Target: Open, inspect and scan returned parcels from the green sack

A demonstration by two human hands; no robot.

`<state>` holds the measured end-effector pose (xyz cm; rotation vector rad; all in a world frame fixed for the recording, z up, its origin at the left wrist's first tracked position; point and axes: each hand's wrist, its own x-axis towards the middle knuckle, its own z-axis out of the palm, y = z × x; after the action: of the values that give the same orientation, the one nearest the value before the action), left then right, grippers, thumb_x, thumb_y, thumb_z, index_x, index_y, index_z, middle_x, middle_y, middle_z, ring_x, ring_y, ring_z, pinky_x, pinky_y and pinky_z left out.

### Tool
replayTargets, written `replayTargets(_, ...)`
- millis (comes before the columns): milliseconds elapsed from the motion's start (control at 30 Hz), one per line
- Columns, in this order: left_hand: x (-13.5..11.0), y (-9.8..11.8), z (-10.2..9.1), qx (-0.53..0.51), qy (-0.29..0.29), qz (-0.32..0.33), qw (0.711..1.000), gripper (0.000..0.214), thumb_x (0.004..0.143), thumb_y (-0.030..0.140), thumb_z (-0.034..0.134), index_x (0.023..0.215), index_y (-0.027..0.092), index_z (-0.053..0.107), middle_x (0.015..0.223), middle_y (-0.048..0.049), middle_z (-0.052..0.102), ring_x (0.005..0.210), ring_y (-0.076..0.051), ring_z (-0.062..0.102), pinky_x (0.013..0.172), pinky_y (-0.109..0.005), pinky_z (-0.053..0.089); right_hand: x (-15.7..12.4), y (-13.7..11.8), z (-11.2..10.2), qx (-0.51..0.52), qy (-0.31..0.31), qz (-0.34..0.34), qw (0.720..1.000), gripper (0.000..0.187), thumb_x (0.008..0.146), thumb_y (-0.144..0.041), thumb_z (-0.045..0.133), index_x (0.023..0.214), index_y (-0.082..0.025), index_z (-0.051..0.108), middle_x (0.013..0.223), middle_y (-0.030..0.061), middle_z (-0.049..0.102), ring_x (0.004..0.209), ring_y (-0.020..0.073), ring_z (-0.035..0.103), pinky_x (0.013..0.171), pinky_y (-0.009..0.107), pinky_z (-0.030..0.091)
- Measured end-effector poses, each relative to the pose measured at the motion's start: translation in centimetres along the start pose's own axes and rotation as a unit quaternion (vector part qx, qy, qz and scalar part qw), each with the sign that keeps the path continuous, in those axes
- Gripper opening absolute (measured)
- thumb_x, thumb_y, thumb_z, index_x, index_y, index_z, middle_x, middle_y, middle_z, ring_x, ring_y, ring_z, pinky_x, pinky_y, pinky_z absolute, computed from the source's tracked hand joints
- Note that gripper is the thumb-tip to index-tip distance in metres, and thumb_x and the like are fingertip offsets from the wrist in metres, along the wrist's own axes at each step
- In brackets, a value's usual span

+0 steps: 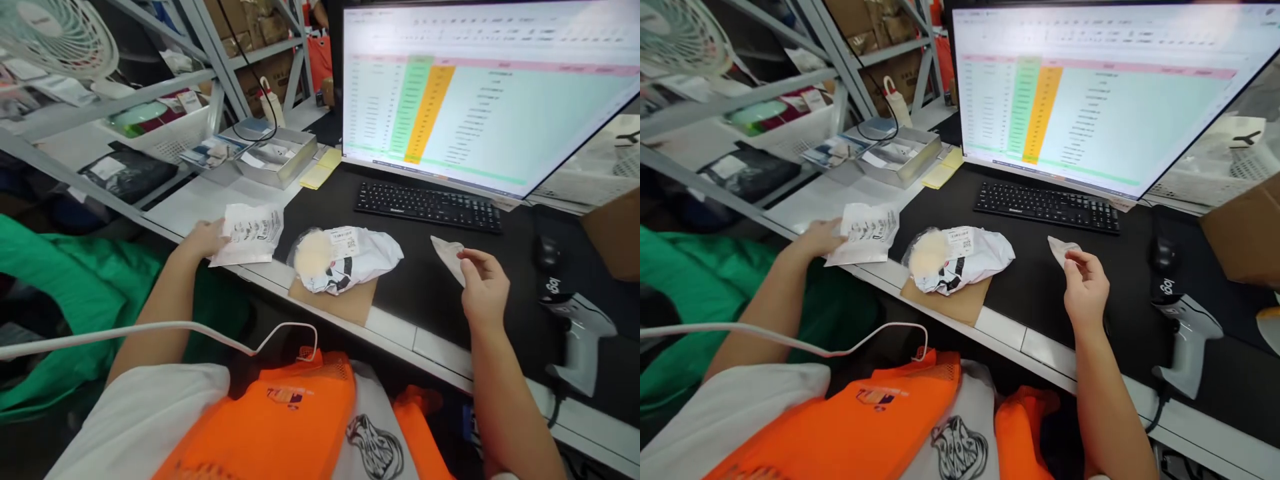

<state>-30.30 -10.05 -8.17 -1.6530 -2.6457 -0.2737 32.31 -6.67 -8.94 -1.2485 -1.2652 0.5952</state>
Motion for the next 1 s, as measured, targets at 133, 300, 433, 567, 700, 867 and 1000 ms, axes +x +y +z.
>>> replayTargets(133, -0.4, 2.9, 0.3, 0.003, 0.04, 0.03, 0.999, 0.072, 0.101, 0.054, 0.04, 0.156, 0.007, 0.042, 0.167, -0.0185, 0.034, 0.153, -0.036, 0.03, 0.128, -0.052, 0.024, 0.5, 1.2, 0.3, -0.022, 0.003, 0.011, 1.0, 0.026, 0.084, -0.038, 0.069, 0.101, -0.018, 0.074, 0.102, 0.0083, 0.074, 0.097, 0.0255, 0.07, 0.094, 0.047, 0.053)
replayTargets(300, -1.8, 8.1, 4.0, 0.005, -0.081, 0.132, 0.988, 0.076, 0.1, 0.059, 0.036, 0.164, 0.018, 0.033, 0.174, -0.0149, 0.021, 0.16, -0.041, 0.014, 0.124, -0.069, 0.014, 1.5, 2.8, 0.0, -0.083, 0.044, -0.035, 0.995, 0.026, 0.083, -0.038, 0.065, 0.097, -0.018, 0.073, 0.099, 0.0078, 0.073, 0.094, 0.0246, 0.068, 0.091, 0.045, 0.053)
replayTargets(433, -2.0, 8.3, 6.5, -0.017, -0.079, 0.137, 0.987, 0.078, 0.1, 0.058, 0.037, 0.165, 0.017, 0.029, 0.173, -0.0173, 0.022, 0.159, -0.042, 0.018, 0.122, -0.073, 0.015, 1.6, 3.2, -0.3, -0.131, 0.061, -0.089, 0.986, 0.025, 0.086, -0.038, 0.061, 0.097, -0.018, 0.073, 0.097, 0.007, 0.072, 0.093, 0.0235, 0.067, 0.087, 0.042, 0.053)
replayTargets(567, -1.8, 7.9, 6.3, -0.021, -0.085, 0.139, 0.986, 0.079, 0.1, 0.059, 0.036, 0.165, 0.016, 0.029, 0.173, -0.0173, 0.021, 0.16, -0.041, 0.017, 0.123, -0.071, 0.014, 1.6, 4.0, -0.4, -0.138, 0.064, -0.091, 0.984, 0.027, 0.086, -0.038, 0.061, 0.097, -0.017, 0.073, 0.097, 0.0079, 0.072, 0.092, 0.0239, 0.067, 0.087, 0.042, 0.053)
replayTargets(700, -1.9, 8.1, 5.8, -0.017, -0.112, 0.136, 0.984, 0.079, 0.1, 0.06, 0.034, 0.166, 0.018, 0.028, 0.175, -0.0161, 0.016, 0.16, -0.042, 0.014, 0.122, -0.072, 0.013, 2.0, 5.4, -0.2, -0.146, 0.06, -0.066, 0.985, 0.029, 0.082, -0.04, 0.063, 0.096, -0.016, 0.074, 0.097, 0.0093, 0.072, 0.091, 0.0251, 0.067, 0.086, 0.044, 0.054)
replayTargets(867, -2.4, 8.0, 6.4, -0.047, -0.042, 0.156, 0.986, 0.071, 0.1, 0.055, 0.038, 0.159, 0.015, 0.042, 0.169, -0.0195, 0.032, 0.158, -0.041, 0.023, 0.123, -0.068, 0.017, 2.4, 6.5, 0.0, -0.142, 0.051, -0.036, 0.988, 0.032, 0.079, -0.041, 0.065, 0.096, -0.016, 0.076, 0.096, 0.0099, 0.074, 0.088, 0.0255, 0.068, 0.09, 0.047, 0.054)
replayTargets(1000, -3.0, 7.6, 6.0, -0.164, 0.095, 0.187, 0.964, 0.052, 0.101, 0.045, 0.041, 0.129, 0.012, 0.069, 0.148, -0.0201, 0.058, 0.15, -0.035, 0.038, 0.125, -0.055, 0.025, 2.3, 6.6, 0.0, -0.138, 0.051, -0.062, 0.987, 0.031, 0.08, -0.04, 0.064, 0.097, -0.017, 0.076, 0.094, 0.0081, 0.074, 0.088, 0.0245, 0.069, 0.091, 0.046, 0.054)
